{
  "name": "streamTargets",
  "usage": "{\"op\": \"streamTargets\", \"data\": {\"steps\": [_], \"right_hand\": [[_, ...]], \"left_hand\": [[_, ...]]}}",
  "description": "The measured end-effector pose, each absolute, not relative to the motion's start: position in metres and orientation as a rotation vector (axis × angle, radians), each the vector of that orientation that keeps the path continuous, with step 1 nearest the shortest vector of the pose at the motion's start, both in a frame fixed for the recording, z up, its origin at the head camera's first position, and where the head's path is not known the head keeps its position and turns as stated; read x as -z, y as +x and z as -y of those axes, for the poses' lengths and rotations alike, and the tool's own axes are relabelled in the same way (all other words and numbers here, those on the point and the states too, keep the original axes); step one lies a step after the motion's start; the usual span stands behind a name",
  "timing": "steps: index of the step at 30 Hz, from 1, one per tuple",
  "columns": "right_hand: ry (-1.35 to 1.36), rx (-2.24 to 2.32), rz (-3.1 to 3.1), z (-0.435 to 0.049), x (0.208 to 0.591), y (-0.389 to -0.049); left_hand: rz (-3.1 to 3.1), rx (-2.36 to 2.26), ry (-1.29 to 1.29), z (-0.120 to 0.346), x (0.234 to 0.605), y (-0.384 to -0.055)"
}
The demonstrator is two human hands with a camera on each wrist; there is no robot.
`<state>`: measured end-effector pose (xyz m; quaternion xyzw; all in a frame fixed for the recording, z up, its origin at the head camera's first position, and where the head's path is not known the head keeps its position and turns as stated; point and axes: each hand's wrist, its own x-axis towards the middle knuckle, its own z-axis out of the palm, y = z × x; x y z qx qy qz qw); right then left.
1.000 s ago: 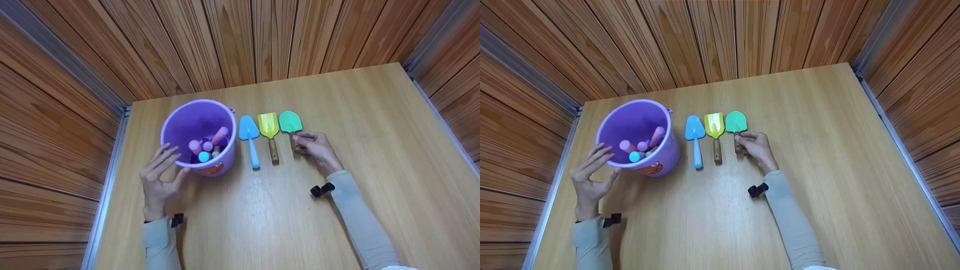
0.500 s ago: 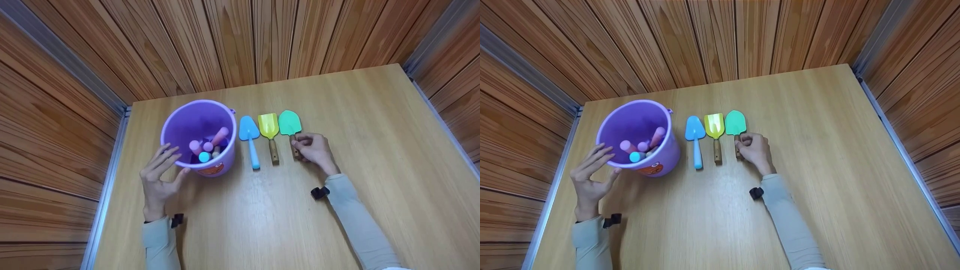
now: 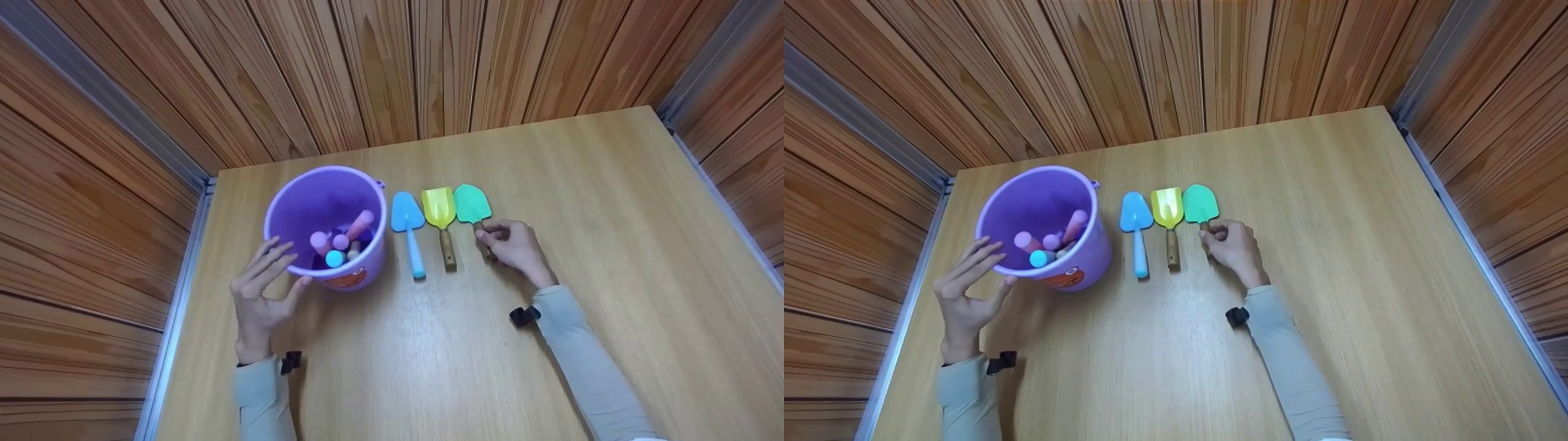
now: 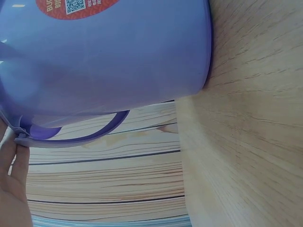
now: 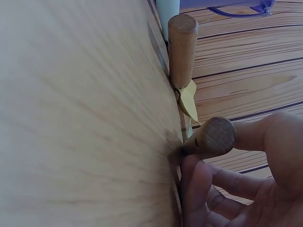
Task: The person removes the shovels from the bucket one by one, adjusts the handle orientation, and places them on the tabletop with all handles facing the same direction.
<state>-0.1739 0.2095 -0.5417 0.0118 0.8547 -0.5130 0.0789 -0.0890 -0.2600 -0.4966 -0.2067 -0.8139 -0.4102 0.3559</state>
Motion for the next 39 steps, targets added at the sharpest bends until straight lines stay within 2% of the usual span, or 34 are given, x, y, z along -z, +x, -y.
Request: {"op": "streamTargets", "data": {"steps": [9,16,29,39], "right_hand": [[0.022,1.383,-2.584,-0.21,0.53,-0.172],[-0.048,1.246,-2.705,-0.198,0.494,-0.178],[-0.504,1.164,-2.652,-0.115,0.404,-0.207],[-1.074,0.885,-2.658,-0.034,0.376,-0.205]], "left_hand": [[2.102,1.041,-0.538,0.26,0.498,-0.09],[2.12,1.027,-0.528,0.26,0.497,-0.087],[2.139,1.037,-0.508,0.262,0.496,-0.086],[2.088,1.024,-0.544,0.26,0.498,-0.09]]}}
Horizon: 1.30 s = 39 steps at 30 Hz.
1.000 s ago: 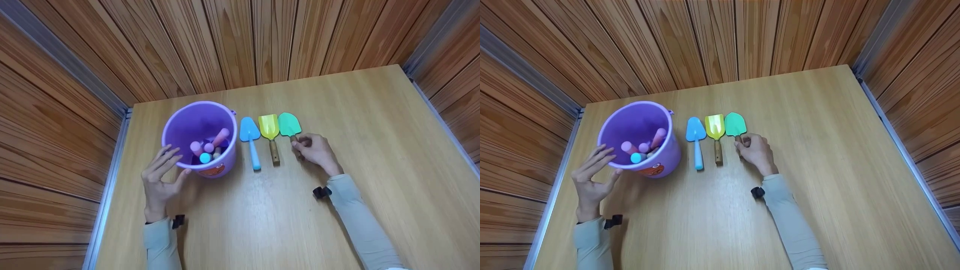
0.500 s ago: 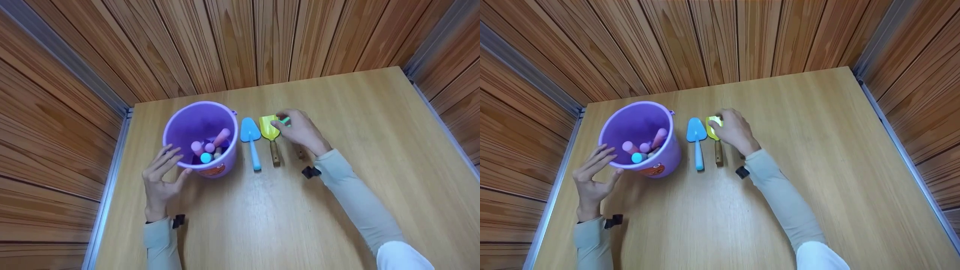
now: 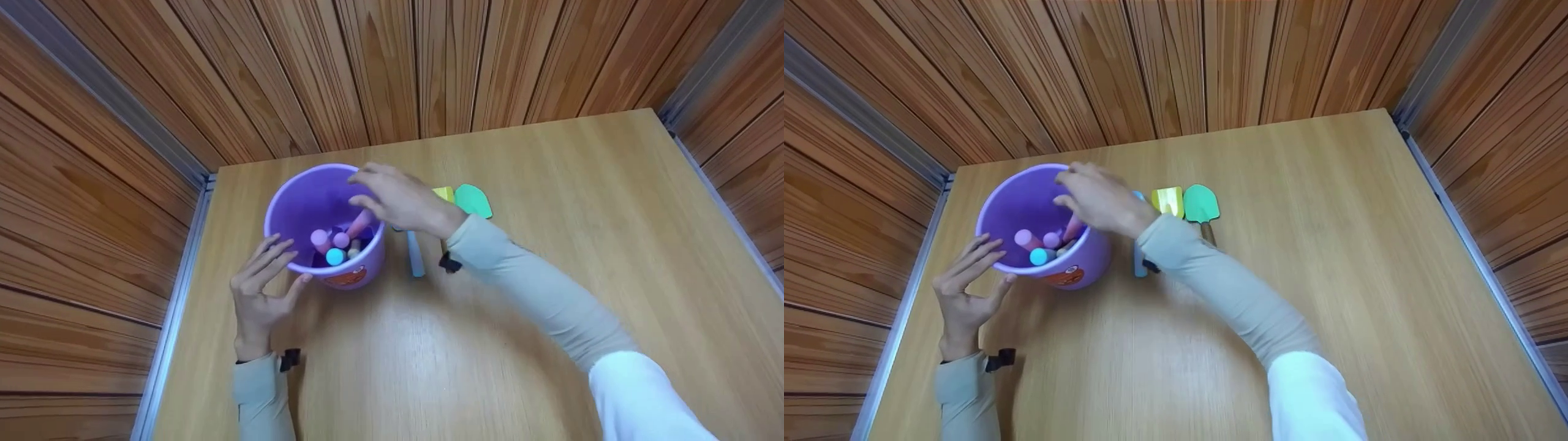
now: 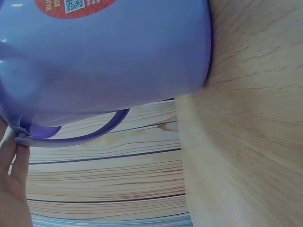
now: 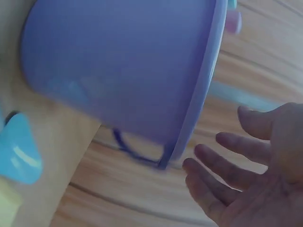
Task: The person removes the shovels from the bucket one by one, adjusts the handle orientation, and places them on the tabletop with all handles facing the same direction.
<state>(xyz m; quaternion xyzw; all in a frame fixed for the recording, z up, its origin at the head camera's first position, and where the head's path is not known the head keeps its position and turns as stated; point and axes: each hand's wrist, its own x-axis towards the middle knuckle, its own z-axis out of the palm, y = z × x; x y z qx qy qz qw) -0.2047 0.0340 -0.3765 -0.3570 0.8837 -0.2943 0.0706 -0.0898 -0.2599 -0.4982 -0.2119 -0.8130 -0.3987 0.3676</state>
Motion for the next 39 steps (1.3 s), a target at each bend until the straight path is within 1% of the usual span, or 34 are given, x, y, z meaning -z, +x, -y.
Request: {"op": "streamTargets", "data": {"steps": [7,17,21,28,39], "right_hand": [[-1.146,0.562,-2.511,0.0,0.378,-0.206],[-0.984,0.159,-2.388,0.03,0.382,-0.208],[-1.0,0.008,-2.4,0.039,0.383,-0.208],[-1.118,-0.104,-2.483,0.042,0.381,-0.207],[-1.137,-0.121,-2.491,0.032,0.363,-0.202]], "left_hand": [[2.098,1.044,-0.564,0.258,0.495,-0.092],[2.087,1.045,-0.572,0.258,0.494,-0.091],[2.093,1.045,-0.565,0.258,0.494,-0.09],[2.1,1.036,-0.553,0.26,0.493,-0.089],[2.106,1.037,-0.555,0.261,0.493,-0.089]]}}
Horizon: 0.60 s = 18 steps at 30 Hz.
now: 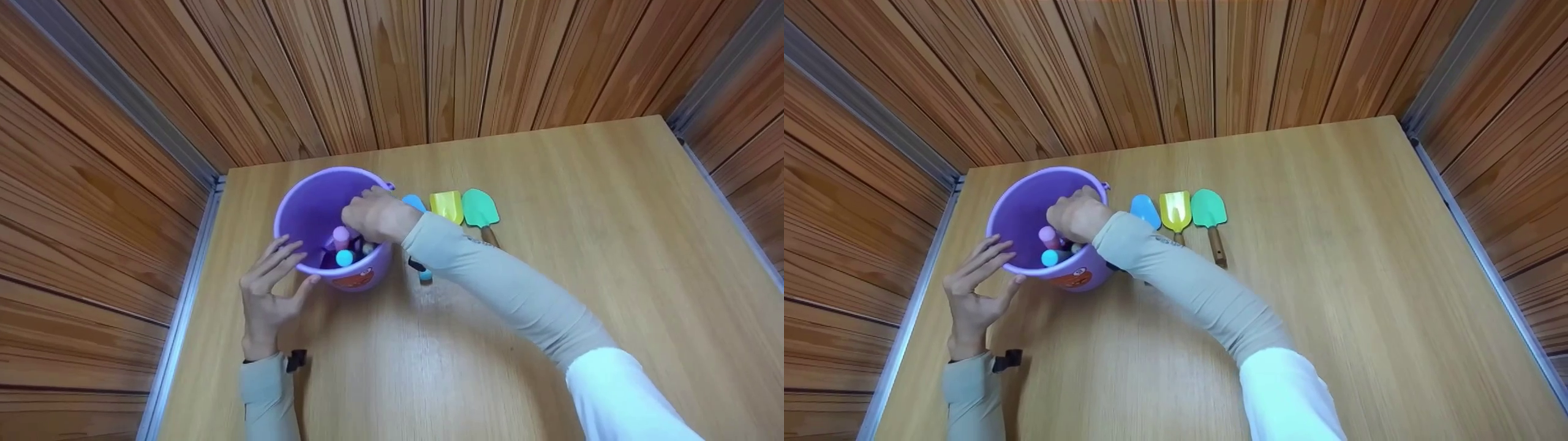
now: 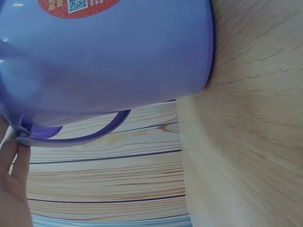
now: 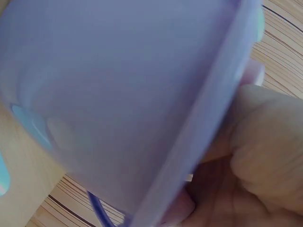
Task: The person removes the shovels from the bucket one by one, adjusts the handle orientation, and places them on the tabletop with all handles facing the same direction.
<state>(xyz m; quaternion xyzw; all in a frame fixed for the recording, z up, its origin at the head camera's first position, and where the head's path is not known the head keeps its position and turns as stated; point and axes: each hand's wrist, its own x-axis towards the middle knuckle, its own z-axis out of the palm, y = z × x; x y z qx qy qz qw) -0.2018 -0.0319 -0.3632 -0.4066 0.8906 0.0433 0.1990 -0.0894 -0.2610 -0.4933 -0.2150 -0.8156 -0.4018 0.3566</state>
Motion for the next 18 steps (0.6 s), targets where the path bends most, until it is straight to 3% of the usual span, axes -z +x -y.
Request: {"op": "streamTargets", "data": {"steps": [18], "right_hand": [[-1.112,-0.059,-2.472,0.002,0.314,-0.189]], "left_hand": [[2.103,1.057,-0.556,0.262,0.493,-0.09]]}}
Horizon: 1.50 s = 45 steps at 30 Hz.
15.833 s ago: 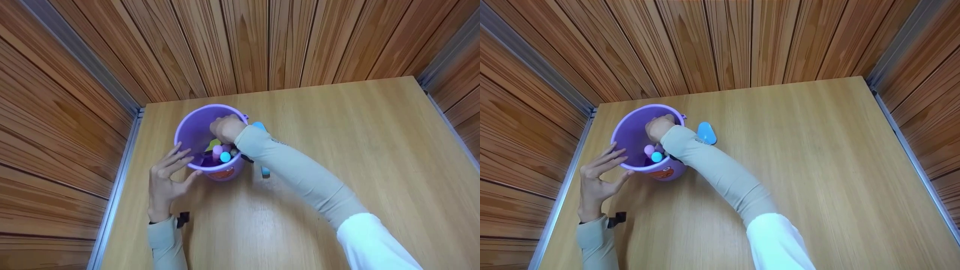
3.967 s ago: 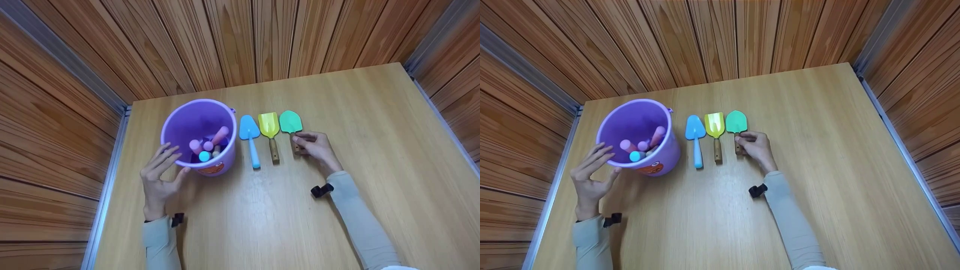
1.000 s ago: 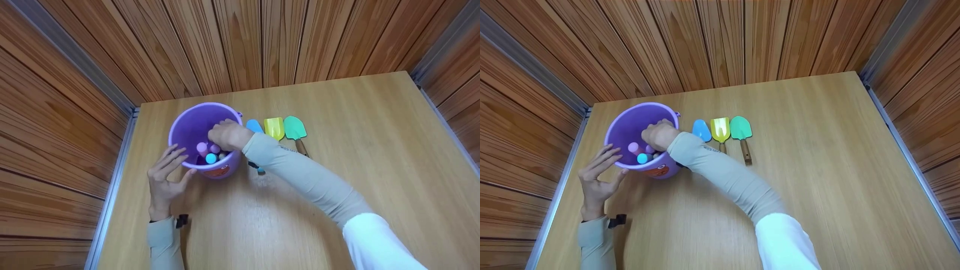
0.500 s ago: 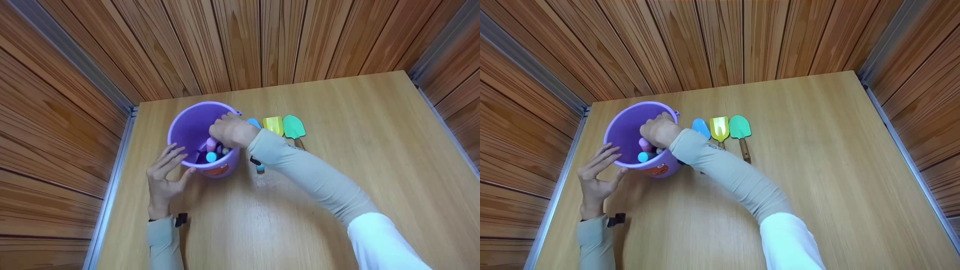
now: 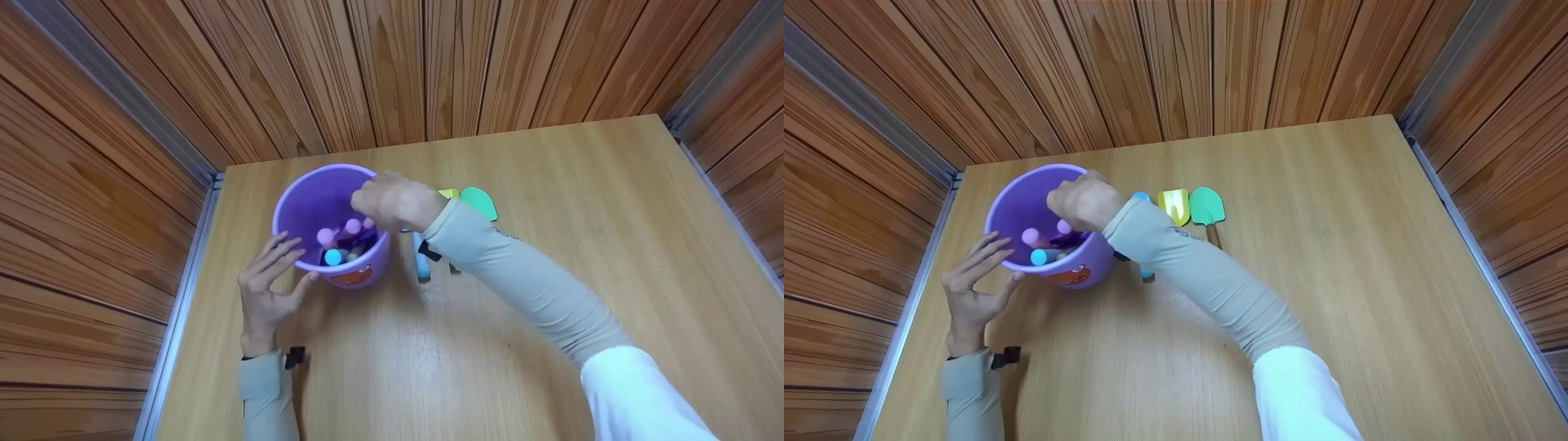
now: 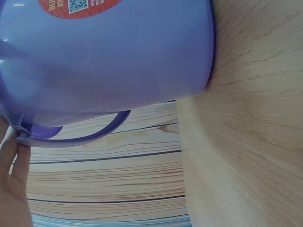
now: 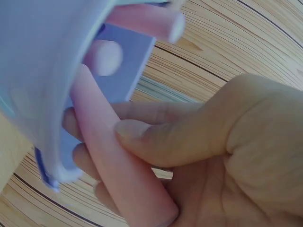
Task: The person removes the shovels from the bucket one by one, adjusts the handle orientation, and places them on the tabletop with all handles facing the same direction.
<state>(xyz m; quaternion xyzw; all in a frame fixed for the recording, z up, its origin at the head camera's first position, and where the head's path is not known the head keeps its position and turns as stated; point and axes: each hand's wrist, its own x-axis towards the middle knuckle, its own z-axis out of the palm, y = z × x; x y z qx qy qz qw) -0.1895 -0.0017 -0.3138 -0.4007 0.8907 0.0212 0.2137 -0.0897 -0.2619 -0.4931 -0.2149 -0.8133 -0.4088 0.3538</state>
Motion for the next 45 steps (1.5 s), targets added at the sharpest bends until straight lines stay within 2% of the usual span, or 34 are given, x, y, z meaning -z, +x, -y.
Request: {"op": "streamTargets", "data": {"steps": [7,19,27,45], "right_hand": [[-1.044,-0.02,-2.457,-0.016,0.297,-0.184],[-1.089,0.002,-2.549,-0.04,0.285,-0.173],[-1.018,0.192,-2.606,-0.059,0.288,-0.172],[-0.825,0.255,-2.643,-0.113,0.314,-0.189]], "left_hand": [[2.096,1.045,-0.549,0.261,0.494,-0.09],[2.11,1.053,-0.548,0.258,0.492,-0.089],[2.105,1.066,-0.54,0.261,0.494,-0.09],[2.133,1.062,-0.511,0.261,0.492,-0.088]]}}
